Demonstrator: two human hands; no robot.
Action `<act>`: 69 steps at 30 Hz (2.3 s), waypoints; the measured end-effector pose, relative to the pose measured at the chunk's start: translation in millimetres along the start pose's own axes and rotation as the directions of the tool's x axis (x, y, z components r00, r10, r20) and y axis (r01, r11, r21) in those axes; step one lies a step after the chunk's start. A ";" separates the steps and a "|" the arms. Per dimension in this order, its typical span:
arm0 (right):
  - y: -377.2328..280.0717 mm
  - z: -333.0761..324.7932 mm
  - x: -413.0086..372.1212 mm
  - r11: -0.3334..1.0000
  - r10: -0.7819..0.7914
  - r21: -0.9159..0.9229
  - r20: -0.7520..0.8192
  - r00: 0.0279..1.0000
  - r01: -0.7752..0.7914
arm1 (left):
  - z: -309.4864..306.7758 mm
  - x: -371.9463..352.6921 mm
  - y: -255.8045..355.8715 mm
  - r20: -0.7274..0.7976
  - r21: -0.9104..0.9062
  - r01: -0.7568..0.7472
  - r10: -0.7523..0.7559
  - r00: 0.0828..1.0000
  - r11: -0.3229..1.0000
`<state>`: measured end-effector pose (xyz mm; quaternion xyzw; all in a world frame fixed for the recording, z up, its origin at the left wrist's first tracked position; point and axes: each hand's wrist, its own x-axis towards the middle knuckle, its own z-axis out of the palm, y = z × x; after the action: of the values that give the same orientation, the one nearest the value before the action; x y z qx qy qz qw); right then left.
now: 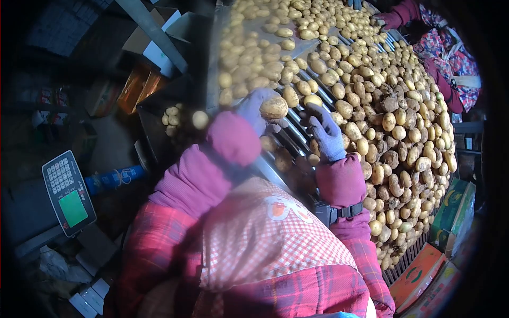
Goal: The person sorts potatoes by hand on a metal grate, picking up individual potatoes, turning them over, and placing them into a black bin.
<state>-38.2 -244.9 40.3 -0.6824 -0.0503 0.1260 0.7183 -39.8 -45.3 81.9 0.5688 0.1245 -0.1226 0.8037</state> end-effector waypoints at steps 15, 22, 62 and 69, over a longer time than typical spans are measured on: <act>-30.9 48.1 10.7 0.954 -0.185 -0.195 0.220 0.958 0.229 | -19.4 -18.7 9.0 0.375 -0.672 0.413 -0.198 0.906 0.615; -17.1 38.8 10.4 0.975 -0.075 -0.205 0.072 0.995 0.088 | -46.9 -9.2 3.7 0.256 -0.598 0.380 -0.281 0.925 0.706; 33.3 63.6 -50.7 0.307 -0.176 -0.945 0.057 0.983 0.110 | -241.7 -73.9 -19.8 -0.314 0.118 0.005 0.033 0.949 0.993; 1.2 -15.9 -1.0 0.310 -0.221 -0.951 -0.058 0.974 0.013 | -108.1 -44.4 -20.2 0.106 -0.010 -0.033 0.034 0.994 0.999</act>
<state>-35.4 -260.5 38.2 -0.9751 -0.0996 -0.0411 0.1937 -94.8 52.8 44.4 0.5602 0.0723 -0.1387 0.8134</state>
